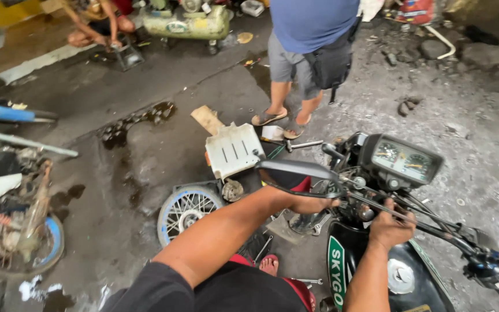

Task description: Repairing and adjusting the front assembly of a motorcycle using hand tools

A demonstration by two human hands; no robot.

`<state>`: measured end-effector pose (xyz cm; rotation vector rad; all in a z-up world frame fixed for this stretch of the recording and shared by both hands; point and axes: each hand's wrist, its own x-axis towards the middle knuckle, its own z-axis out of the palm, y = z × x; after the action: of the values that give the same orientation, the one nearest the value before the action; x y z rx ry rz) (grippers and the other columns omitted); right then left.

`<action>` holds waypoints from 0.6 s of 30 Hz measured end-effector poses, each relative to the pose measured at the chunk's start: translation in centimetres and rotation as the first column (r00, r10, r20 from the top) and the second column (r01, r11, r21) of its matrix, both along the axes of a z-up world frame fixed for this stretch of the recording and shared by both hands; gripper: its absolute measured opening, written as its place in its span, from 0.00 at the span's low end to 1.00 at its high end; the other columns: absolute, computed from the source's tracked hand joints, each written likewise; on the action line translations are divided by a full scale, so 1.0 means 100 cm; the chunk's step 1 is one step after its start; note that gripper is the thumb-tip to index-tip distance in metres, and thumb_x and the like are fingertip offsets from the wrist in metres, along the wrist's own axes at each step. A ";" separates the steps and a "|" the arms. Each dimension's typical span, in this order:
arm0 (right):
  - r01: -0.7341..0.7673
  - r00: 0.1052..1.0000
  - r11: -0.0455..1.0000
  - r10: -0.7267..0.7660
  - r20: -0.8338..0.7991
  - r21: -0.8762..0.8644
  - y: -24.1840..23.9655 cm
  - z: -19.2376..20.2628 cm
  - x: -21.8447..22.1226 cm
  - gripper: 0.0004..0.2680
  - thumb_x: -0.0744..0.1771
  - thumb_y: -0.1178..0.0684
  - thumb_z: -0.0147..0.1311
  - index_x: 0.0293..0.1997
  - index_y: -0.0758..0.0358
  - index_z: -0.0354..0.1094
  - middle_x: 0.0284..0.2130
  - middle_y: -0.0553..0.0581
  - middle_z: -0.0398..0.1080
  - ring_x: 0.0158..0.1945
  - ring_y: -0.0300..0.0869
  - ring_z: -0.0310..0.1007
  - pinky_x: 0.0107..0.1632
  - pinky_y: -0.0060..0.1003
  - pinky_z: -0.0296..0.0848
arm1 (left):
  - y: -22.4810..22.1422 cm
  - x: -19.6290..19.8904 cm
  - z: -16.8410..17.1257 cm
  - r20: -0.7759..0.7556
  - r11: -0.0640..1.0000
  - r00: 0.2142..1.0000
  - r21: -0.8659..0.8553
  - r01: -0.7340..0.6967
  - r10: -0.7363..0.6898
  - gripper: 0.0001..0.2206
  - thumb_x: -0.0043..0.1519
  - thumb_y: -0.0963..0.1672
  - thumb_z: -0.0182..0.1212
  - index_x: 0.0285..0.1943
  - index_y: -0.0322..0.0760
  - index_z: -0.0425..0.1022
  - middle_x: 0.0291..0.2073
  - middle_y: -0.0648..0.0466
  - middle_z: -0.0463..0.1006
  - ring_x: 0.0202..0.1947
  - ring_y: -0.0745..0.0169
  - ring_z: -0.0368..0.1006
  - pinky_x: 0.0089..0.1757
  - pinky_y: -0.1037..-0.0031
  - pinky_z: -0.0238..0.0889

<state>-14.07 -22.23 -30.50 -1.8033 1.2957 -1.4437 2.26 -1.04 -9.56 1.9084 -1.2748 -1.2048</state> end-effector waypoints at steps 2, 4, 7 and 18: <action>-0.080 0.995 0.997 0.078 0.054 0.023 -0.008 -0.006 -0.002 0.09 0.66 0.55 0.75 0.41 0.65 0.76 0.34 0.65 0.76 0.43 0.54 0.79 0.48 0.39 0.73 | 0.006 0.000 0.026 0.096 0.994 0.994 -0.096 0.061 -0.052 0.24 0.71 0.55 0.42 0.54 0.31 0.73 0.56 0.41 0.79 0.63 0.51 0.70 0.70 0.61 0.49; -0.108 0.991 0.993 0.104 0.082 0.037 0.006 -0.001 -0.001 0.11 0.69 0.54 0.69 0.46 0.72 0.73 0.39 0.69 0.76 0.45 0.56 0.78 0.48 0.42 0.74 | -0.011 0.005 -0.023 0.151 0.988 0.982 -0.083 0.127 -0.113 0.26 0.70 0.55 0.38 0.65 0.33 0.65 0.65 0.40 0.70 0.68 0.48 0.63 0.69 0.59 0.47; -0.101 0.981 0.995 0.098 0.169 0.012 0.000 -0.006 0.010 0.13 0.70 0.55 0.66 0.51 0.76 0.68 0.43 0.70 0.74 0.46 0.55 0.78 0.46 0.43 0.74 | -0.026 0.011 -0.047 0.248 0.986 0.960 -0.063 0.152 -0.132 0.32 0.68 0.56 0.35 0.76 0.34 0.56 0.75 0.39 0.57 0.75 0.43 0.52 0.69 0.58 0.41; -0.067 0.991 0.995 0.075 0.112 -0.073 -0.011 -0.010 0.005 0.13 0.71 0.60 0.73 0.44 0.73 0.66 0.42 0.70 0.74 0.49 0.53 0.77 0.48 0.42 0.78 | -0.017 0.008 -0.041 0.081 0.995 0.994 -0.057 0.080 -0.075 0.34 0.65 0.59 0.36 0.77 0.42 0.56 0.74 0.42 0.61 0.73 0.46 0.58 0.68 0.55 0.45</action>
<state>-13.56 -23.36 -31.50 -1.7642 1.1271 -1.5463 3.03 -2.77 -13.62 1.8952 -1.4228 -1.1252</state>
